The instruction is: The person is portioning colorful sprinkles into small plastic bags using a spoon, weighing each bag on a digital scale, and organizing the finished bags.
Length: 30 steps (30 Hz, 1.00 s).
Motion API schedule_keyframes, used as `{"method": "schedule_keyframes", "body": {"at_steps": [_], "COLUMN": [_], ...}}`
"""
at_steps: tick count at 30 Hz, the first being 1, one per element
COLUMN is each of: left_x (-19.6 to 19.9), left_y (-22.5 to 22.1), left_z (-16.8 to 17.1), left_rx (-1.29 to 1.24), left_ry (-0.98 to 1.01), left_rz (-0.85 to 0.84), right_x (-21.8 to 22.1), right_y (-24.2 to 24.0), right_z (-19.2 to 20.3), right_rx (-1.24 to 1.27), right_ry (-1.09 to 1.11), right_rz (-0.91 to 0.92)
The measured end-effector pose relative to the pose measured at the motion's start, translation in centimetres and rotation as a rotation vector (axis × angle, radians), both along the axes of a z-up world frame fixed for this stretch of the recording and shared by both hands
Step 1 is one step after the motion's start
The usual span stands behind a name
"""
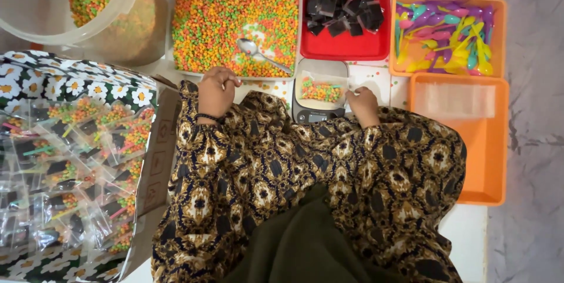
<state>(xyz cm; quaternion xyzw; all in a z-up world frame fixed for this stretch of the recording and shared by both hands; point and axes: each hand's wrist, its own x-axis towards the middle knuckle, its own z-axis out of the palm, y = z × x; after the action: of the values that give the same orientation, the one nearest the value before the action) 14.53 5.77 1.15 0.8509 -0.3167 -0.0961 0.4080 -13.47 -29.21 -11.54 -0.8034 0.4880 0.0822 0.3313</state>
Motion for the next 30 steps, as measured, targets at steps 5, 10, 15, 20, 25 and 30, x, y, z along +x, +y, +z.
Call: {"method": "schedule_keyframes", "body": {"at_steps": [5,10,15,20,25,30], "left_x": [0.0,-3.7,-2.7,-2.3,-2.5,-2.1], "left_y": [-0.4,-0.8,0.1,0.1,-0.4,-0.5], "left_z": [-0.3,4.5,0.4,-0.5,1.9,0.9], "left_rx": [0.074,0.509,0.653,0.668,0.589,0.548], "left_ry": [0.014,0.003,-0.066,-0.104,-0.057,-0.044], "left_rz": [-0.060,-0.280,-0.312,-0.289,-0.248,-0.255], "right_x": [1.5,1.4,1.4,1.2,2.0,1.9], "right_y": [1.7,1.3,1.5,1.9,4.6,5.9], "right_z": [2.4,0.7,0.6,0.2,6.9,8.1], "right_rx": [0.106,0.120,0.136,0.129,0.208,0.185], "right_ry": [-0.030,-0.026,-0.129,-0.264,-0.519,-0.643], "right_rz": [-0.180,-0.142,-0.232,-0.322,-0.434,-0.380]}}
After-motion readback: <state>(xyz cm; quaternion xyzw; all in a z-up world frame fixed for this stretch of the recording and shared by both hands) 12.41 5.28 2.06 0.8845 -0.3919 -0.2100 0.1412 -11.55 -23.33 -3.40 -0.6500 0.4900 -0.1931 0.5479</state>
